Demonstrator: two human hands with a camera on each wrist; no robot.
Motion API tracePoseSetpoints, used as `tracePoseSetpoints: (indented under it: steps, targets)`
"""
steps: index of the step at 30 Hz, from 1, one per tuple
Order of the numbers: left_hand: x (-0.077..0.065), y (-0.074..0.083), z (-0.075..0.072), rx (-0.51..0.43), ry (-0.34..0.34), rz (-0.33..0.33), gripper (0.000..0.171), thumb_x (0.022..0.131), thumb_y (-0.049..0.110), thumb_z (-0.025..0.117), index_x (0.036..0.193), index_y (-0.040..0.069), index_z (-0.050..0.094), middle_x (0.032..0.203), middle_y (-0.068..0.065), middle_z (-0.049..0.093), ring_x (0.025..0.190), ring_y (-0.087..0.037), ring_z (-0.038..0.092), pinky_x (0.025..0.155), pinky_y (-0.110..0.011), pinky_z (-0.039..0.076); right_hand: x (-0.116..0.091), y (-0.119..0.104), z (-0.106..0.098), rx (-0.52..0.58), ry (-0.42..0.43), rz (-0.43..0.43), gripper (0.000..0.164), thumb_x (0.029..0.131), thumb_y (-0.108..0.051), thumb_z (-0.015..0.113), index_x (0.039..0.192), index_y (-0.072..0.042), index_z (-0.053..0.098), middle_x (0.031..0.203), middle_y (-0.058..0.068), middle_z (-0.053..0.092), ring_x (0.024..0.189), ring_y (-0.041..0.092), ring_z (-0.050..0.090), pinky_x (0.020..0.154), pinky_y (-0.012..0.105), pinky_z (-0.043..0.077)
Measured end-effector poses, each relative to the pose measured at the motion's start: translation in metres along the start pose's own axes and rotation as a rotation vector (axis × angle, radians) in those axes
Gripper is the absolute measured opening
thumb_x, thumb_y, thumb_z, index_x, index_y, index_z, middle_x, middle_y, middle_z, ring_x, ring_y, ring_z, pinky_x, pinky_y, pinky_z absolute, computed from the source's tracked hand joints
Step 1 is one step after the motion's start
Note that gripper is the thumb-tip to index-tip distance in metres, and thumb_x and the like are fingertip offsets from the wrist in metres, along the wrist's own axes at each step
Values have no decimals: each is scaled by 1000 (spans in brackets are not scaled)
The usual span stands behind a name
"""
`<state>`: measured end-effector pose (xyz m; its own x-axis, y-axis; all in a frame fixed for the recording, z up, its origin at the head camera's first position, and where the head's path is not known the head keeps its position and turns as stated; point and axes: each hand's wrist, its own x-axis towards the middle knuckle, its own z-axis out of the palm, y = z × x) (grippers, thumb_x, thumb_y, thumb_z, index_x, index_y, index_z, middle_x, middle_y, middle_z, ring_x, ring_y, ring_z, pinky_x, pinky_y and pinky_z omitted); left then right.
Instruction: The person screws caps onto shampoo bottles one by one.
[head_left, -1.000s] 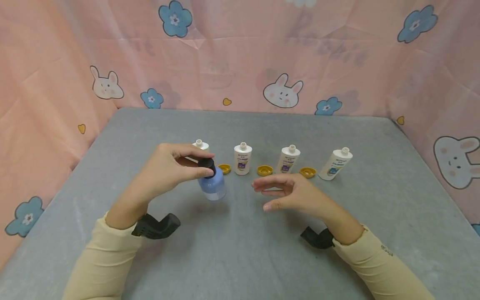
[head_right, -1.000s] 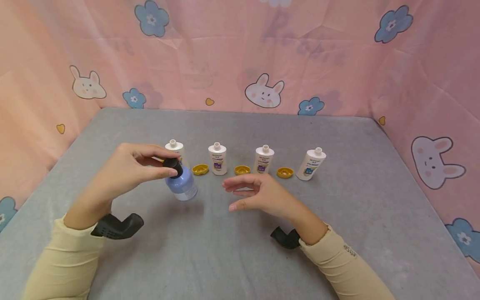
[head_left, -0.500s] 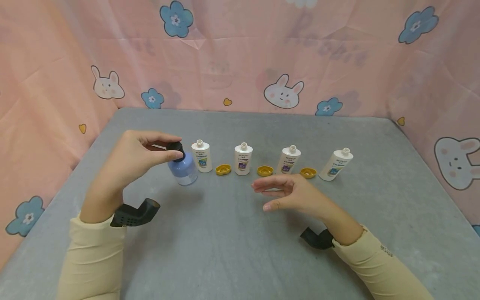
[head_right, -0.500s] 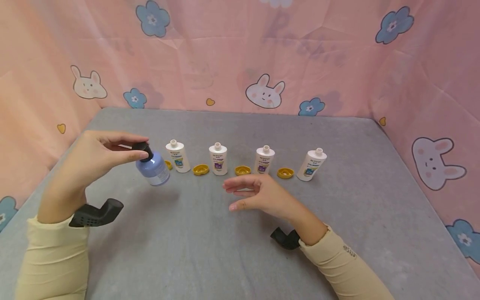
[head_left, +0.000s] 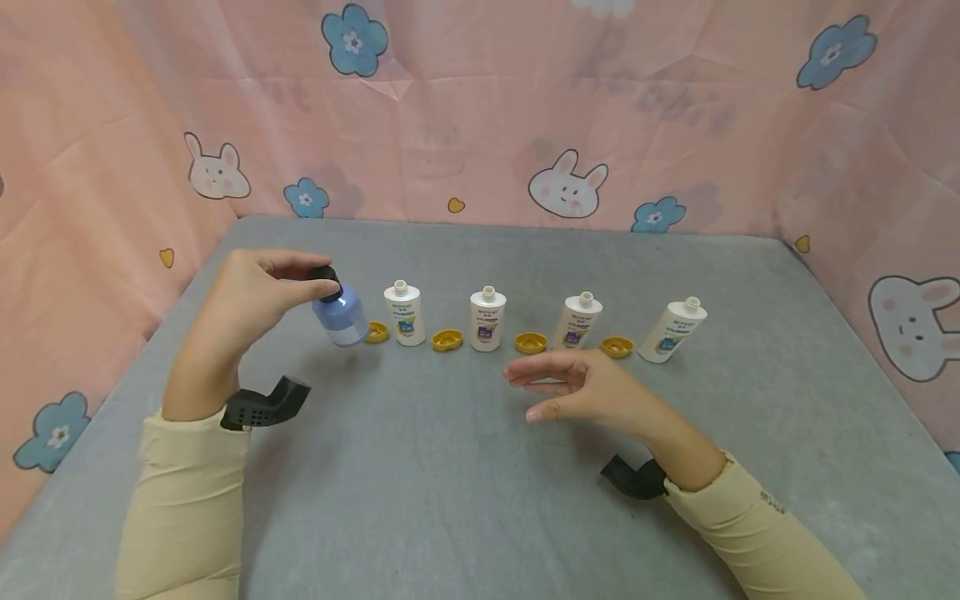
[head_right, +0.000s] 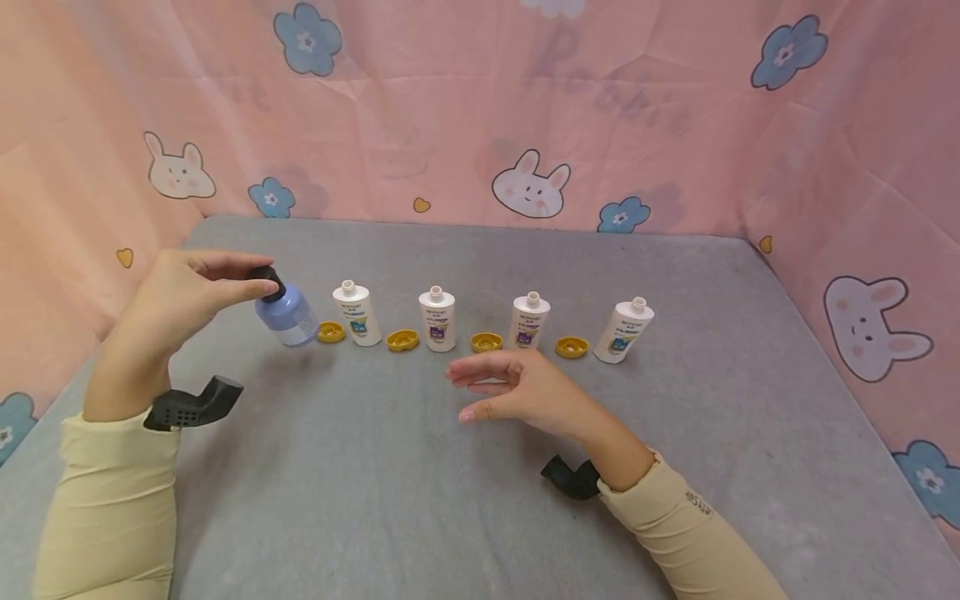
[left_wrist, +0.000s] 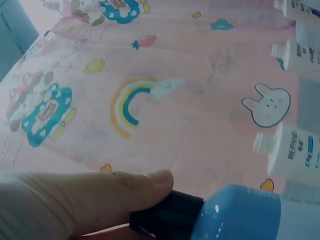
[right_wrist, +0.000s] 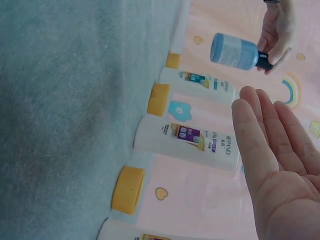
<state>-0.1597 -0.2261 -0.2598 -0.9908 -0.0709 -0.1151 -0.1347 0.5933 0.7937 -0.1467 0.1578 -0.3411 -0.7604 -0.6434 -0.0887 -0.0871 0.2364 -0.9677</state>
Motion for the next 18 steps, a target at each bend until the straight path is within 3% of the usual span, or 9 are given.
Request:
tracePoseSetpoints:
  steps: [6, 18]
  targets:
    - [8, -8, 0, 24, 73, 6, 50, 88, 41, 74, 131, 16, 66, 132, -10, 64, 125, -23, 54, 104, -48, 42, 0, 1, 0, -8, 2, 14, 57, 81, -15, 82, 133, -3, 61, 136, 16, 62, 125, 25, 62, 103, 42, 52]
    - [25, -23, 2, 80, 164, -36, 46, 92, 29, 72, 132, 10, 65, 132, -17, 64, 123, -30, 55, 98, -46, 47, 1, 2, -1, -21, 24, 36, 55, 81, -17, 83, 131, -7, 63, 135, 11, 65, 124, 23, 63, 96, 29, 56]
